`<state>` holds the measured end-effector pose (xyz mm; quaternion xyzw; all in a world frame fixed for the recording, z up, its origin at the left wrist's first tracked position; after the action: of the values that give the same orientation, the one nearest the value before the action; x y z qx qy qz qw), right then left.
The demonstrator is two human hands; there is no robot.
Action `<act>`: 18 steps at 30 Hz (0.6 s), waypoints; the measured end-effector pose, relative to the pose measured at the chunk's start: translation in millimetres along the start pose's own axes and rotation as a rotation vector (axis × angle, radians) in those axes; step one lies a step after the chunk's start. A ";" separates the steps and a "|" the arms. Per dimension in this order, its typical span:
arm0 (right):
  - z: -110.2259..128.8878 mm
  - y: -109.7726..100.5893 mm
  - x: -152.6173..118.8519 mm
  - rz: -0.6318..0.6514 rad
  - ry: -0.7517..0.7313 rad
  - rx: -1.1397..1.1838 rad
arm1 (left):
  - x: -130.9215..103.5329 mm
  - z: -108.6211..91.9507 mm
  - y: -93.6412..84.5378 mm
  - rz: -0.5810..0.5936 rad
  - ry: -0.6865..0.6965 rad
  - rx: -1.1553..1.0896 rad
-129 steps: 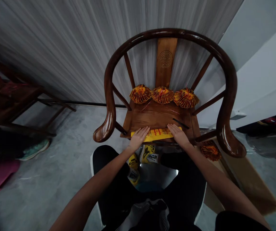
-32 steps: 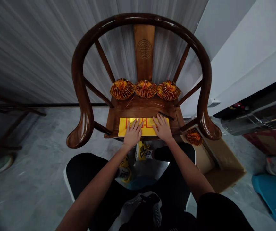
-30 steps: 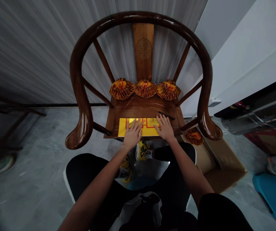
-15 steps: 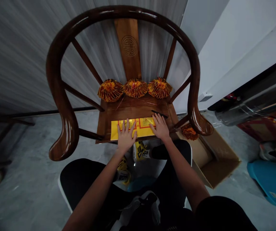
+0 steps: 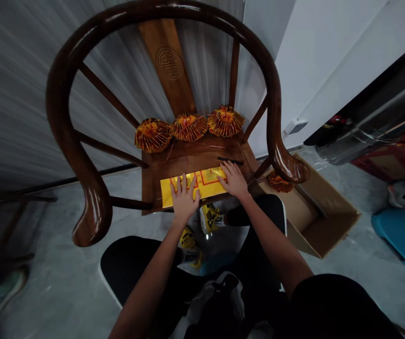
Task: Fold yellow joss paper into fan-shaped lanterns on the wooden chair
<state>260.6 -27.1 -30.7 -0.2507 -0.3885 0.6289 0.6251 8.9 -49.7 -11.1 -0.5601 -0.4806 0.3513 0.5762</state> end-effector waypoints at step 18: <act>-6.8 8.4 -17.1 -0.126 -0.061 0.004 | -14.5 -1.7 9.9 0.010 -0.003 0.063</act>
<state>262.6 -42.1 -44.3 -0.2053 -0.4212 0.5962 0.6519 7.6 -62.7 -23.0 -0.5435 -0.4672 0.3699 0.5911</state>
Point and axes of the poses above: each hand's wrist, its own x-axis towards the middle knuckle, its own y-axis out of the palm, z = x × y, the point moved 4 cm from there along x, towards the middle knuckle, and after that the axes turned 7 degrees about x, right-handed, at the moved point
